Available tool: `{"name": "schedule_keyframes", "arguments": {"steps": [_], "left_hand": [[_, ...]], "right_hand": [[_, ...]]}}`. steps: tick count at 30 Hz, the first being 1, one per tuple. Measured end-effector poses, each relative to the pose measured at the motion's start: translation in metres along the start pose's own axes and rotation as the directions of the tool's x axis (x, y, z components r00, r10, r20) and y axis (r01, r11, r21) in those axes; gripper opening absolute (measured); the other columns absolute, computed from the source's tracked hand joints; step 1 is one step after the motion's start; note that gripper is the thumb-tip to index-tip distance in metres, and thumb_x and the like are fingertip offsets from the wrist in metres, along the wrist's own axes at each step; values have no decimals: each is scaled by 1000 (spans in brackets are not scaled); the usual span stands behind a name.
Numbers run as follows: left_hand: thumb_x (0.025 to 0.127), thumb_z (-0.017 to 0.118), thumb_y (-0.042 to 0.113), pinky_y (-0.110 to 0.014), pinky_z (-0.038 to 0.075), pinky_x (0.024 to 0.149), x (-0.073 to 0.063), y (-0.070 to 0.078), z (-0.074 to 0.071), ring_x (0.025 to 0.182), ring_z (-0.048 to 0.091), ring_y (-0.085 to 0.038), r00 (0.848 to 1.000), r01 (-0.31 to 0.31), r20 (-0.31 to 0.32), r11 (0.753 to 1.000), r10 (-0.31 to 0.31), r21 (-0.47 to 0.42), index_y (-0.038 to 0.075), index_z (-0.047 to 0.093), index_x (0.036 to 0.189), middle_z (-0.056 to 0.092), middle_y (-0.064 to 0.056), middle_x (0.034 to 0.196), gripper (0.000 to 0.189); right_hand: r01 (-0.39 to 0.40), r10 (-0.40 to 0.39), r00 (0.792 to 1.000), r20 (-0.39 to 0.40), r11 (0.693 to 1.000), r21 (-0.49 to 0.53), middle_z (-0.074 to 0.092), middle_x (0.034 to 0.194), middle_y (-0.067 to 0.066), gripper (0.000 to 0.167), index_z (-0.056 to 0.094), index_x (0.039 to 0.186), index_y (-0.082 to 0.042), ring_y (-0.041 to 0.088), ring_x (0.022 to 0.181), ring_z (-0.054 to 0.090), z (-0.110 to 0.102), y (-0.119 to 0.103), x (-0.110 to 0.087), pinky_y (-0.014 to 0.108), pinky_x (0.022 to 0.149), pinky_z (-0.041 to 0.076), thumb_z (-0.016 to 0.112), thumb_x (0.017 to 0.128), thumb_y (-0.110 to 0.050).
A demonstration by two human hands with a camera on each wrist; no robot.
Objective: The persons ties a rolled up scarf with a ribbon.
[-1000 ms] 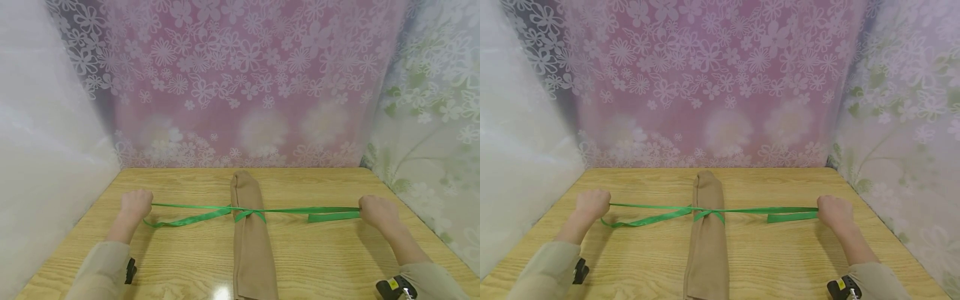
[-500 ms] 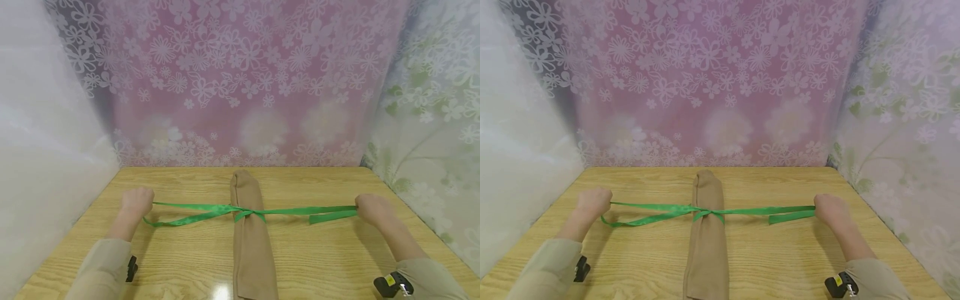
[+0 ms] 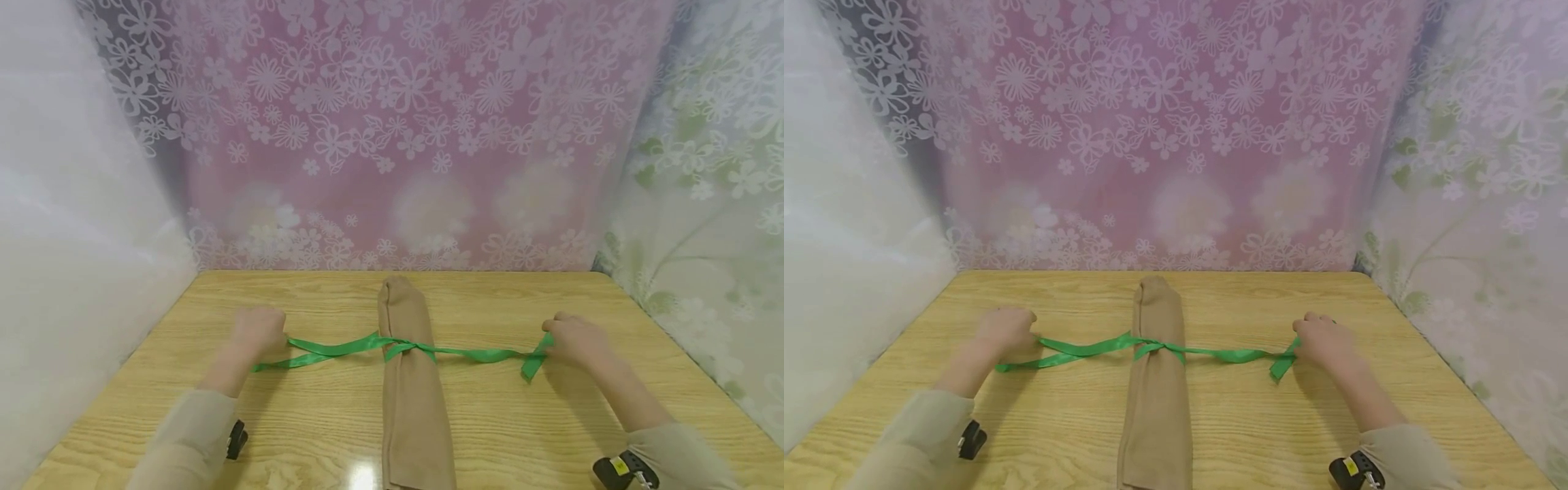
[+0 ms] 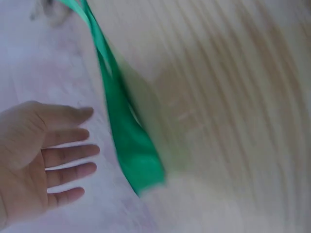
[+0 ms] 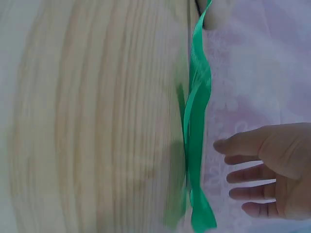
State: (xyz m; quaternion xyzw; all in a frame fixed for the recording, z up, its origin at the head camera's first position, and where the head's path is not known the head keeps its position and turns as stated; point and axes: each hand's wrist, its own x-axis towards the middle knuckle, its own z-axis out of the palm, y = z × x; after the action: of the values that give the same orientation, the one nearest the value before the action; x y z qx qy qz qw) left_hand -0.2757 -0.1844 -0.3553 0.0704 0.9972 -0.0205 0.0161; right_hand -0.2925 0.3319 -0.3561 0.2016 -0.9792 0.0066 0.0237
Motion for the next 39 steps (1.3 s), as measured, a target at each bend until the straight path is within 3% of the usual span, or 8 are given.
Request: {"name": "schedule_keyframes", "arguments": {"steps": [3, 5, 14, 19, 26, 29, 33, 39], "left_hand": [[82, 66, 22, -45, 49, 73, 5, 22, -3, 78, 61, -28, 993, -90, -75, 996, 87, -30, 4, 69, 95, 67, -9, 85, 22], [81, 69, 27, -47, 48, 80, 7, 39, -5, 83, 64, -29, 979, -165, -124, 986, 160, -28, 4, 69, 104, 69, -10, 93, 32], [80, 73, 29, -41, 48, 82, 15, 95, -4, 85, 65, -24, 897, -390, -232, 920, 375, -20, 7, 70, 105, 70, -5, 92, 34], [79, 73, 28, -39, 48, 80, 21, 111, 2, 87, 64, -23, 873, -440, -232, 898, 428, 2, 8, 69, 105, 70, -4, 93, 32], [85, 67, 30, -39, 48, 74, 25, 123, 11, 78, 63, -20, 876, -450, -196, 893, 440, -9, 14, 70, 97, 66, 2, 75, 20], [87, 65, 24, -39, 48, 73, 25, 125, 13, 72, 61, -18, 871, -464, -205, 885, 447, -43, 15, 71, 91, 65, 3, 71, 12], [87, 64, 18, -38, 47, 72, 25, 127, 11, 57, 52, -9, 861, -480, -238, 872, 449, -91, 16, 74, 86, 65, 5, 68, 11], [87, 63, 14, -39, 44, 74, 21, 126, 7, 51, 37, -7, 870, -461, -240, 883, 430, -88, 13, 74, 77, 50, 8, 53, 15]], "right_hand": [[60, -59, 996, -59, 998, 22, 60, 91, 14, 35, 65, 101, 2, 29, 73, 59, 0, -17, 3, 36, 56, 50, 74, 77, -21], [100, -97, 992, -86, 994, 32, 61, 91, 13, 35, 65, 101, 1, 26, 72, 59, 1, -29, 7, 33, 54, 49, 74, 78, -24], [253, -258, 956, -142, 966, -56, 62, 88, 3, 37, 69, 96, -8, 25, 81, 59, 13, -72, 28, 33, 61, 51, 74, 74, -37], [318, -335, 928, -162, 940, -121, 62, 85, 1, 35, 70, 93, -9, 22, 81, 59, 17, -92, 33, 33, 67, 51, 74, 75, -38], [398, -461, 848, -260, 879, -262, 56, 71, -3, 28, 69, 80, -12, 15, 66, 54, 23, -113, 39, 21, 54, 45, 75, 73, -39], [422, -491, 827, -274, 864, -275, 56, 68, -3, 23, 69, 76, -12, 14, 62, 51, 26, -120, 42, 19, 53, 42, 76, 73, -34], [428, -482, 830, -280, 873, -234, 54, 65, -4, 15, 67, 68, -13, 10, 56, 44, 28, -125, 44, 17, 51, 37, 78, 72, -22], [418, -481, 830, -283, 872, -256, 48, 61, -4, 17, 65, 63, -11, 9, 53, 35, 28, -123, 47, 17, 48, 29, 77, 74, -15]]}}
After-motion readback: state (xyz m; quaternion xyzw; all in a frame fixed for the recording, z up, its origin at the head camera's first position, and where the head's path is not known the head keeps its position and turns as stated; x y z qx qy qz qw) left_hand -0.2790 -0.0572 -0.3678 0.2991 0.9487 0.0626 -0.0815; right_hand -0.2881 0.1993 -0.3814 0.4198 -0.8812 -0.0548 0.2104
